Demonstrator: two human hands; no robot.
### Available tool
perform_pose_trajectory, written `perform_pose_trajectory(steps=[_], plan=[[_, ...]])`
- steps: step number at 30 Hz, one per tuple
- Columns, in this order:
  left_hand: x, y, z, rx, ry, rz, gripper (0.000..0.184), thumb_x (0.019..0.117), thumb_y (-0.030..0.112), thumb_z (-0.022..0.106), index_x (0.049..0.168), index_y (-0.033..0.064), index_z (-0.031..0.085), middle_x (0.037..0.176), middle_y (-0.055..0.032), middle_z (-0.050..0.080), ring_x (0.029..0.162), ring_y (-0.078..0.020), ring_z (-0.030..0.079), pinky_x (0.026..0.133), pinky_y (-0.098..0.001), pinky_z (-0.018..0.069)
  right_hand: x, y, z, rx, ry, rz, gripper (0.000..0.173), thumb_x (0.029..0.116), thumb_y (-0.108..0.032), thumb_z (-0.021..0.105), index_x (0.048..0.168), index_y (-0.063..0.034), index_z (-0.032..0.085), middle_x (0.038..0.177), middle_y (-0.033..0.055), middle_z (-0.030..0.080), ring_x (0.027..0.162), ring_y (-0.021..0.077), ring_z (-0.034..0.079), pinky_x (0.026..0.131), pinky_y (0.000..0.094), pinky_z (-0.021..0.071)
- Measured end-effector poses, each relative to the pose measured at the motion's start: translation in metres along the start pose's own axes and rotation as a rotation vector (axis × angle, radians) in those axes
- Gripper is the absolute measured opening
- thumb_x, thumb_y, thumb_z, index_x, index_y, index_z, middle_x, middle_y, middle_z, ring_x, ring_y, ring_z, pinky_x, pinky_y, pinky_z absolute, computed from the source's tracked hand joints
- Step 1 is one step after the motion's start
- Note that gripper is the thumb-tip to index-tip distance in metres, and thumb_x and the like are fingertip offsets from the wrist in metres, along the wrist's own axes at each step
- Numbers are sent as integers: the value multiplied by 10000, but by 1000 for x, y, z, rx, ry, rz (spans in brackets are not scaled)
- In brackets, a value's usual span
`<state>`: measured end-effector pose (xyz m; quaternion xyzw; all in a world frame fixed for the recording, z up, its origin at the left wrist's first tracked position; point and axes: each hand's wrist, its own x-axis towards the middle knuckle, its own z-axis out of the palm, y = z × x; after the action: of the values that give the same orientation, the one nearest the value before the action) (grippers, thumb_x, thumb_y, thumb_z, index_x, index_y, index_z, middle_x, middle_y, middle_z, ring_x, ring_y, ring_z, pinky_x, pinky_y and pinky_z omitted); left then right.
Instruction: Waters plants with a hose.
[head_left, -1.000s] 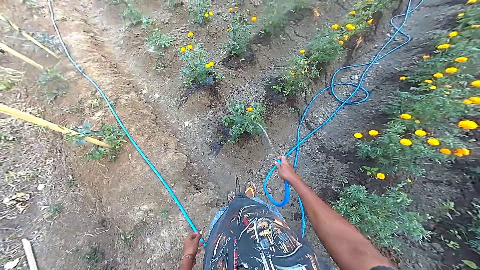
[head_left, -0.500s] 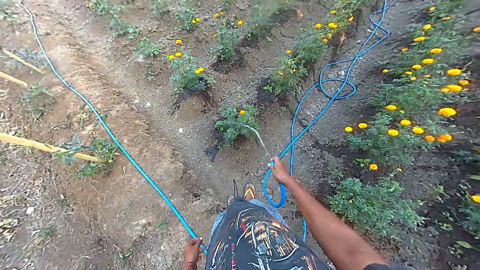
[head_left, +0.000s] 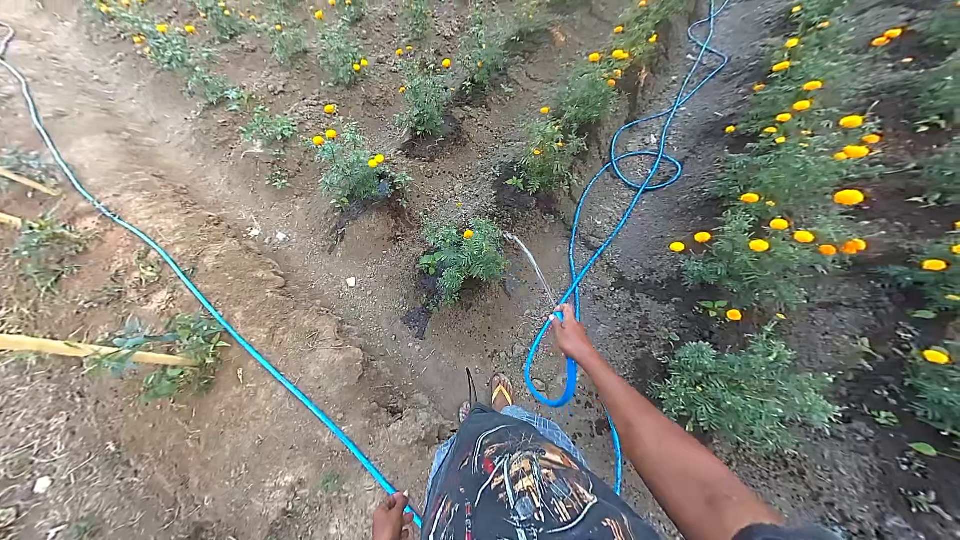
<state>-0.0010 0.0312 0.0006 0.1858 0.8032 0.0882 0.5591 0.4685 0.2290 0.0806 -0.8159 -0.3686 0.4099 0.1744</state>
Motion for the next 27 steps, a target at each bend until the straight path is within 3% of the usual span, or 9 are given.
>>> perform_pose_trajectory(steps=[5, 9, 27], plan=[[4, 4, 2, -14, 4, -4, 307, 1054, 148, 587, 1258, -83, 592, 1137, -259, 660, 892, -286, 669, 784, -444, 556, 6, -7, -6, 26, 38, 7, 392, 1125, -226, 395, 1483, -65, 374, 1113, 258, 656, 946, 385, 688, 853, 535, 538], [2, 4, 1, -12, -3, -4, 307, 1054, 156, 590, 1248, -80, 593, 1127, -248, 661, 879, -270, 669, 772, -431, 557, 9, -11, -7, 33, 35, 44, 391, 1130, -250, 384, 1486, -90, 363, 1065, 228, 648, 831, 346, 679, 753, 498, 550], [2, 7, 3, 1, 1, 1, 309, 1056, 156, 585, 1245, -89, 592, 1126, -255, 660, 868, -266, 670, 778, -426, 557, 14, -10, -8, 38, 40, 46, 394, 1125, -246, 400, 1484, -87, 372, 1111, 244, 646, 860, 359, 687, 777, 511, 554]])
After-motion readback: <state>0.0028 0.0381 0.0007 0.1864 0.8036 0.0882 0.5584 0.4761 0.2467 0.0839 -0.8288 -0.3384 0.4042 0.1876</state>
